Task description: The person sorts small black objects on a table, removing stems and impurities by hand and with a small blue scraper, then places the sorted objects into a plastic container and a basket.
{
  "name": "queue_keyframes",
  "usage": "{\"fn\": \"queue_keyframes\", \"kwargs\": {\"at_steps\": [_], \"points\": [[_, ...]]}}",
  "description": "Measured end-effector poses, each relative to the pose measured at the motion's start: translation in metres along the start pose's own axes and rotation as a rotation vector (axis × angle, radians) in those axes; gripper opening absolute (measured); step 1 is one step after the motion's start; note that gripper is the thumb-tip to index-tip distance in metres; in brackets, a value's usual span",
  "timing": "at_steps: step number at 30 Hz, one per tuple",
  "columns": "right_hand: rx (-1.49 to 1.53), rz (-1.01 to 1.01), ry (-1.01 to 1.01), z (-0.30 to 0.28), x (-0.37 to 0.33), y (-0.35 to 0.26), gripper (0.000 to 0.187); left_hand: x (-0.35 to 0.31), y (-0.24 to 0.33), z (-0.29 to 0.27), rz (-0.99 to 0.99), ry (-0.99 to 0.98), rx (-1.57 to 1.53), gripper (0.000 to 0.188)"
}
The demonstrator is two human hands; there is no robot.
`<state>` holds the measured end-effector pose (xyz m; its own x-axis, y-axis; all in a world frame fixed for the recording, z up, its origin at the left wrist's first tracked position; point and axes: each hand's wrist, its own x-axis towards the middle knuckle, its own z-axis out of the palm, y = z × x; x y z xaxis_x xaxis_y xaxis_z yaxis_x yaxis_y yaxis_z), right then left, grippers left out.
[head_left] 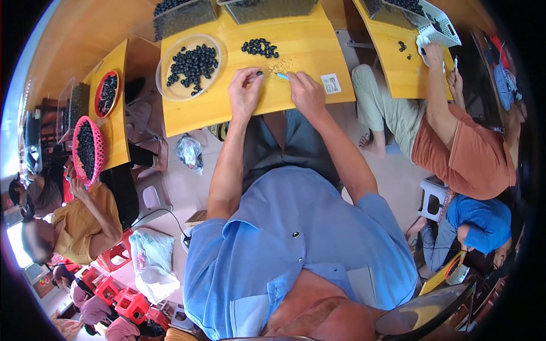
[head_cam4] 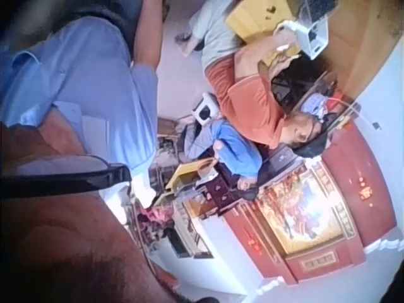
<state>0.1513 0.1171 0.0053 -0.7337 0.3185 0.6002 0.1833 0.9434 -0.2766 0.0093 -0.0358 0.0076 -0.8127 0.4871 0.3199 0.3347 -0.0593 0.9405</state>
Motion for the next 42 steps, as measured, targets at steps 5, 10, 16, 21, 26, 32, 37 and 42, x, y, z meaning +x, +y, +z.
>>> {"fn": "queue_keyframes", "kwargs": {"at_steps": [5,10,16,21,26,32,37,42], "points": [[0.005,-0.017,0.027,-0.001,0.001,-0.002,0.025,0.034,0.011,-0.081,0.139,0.311,0.225,0.02],[-0.003,-0.024,0.04,0.0,0.001,0.001,0.024,0.069,0.026,-0.112,0.13,0.346,0.601,0.024],[0.02,-0.015,0.045,0.001,0.002,0.002,0.023,0.078,0.01,-0.038,0.381,-0.063,0.608,0.018],[0.035,-0.011,0.065,-0.003,0.005,-0.004,0.019,0.093,-0.029,-0.002,0.176,0.078,0.771,0.019],[0.024,0.006,0.062,0.001,0.0,0.0,0.019,0.098,-0.03,0.001,0.125,0.013,0.802,0.02],[0.04,0.007,0.067,0.001,0.001,0.002,0.021,0.084,-0.016,-0.003,0.103,-0.067,0.865,0.021],[0.031,0.007,0.046,0.0,0.0,0.002,0.022,0.078,-0.014,-0.004,0.219,-0.083,0.816,0.018],[0.054,0.018,0.06,0.001,0.0,0.001,0.021,0.081,-0.019,-0.008,0.123,-0.137,0.832,0.02]]}}
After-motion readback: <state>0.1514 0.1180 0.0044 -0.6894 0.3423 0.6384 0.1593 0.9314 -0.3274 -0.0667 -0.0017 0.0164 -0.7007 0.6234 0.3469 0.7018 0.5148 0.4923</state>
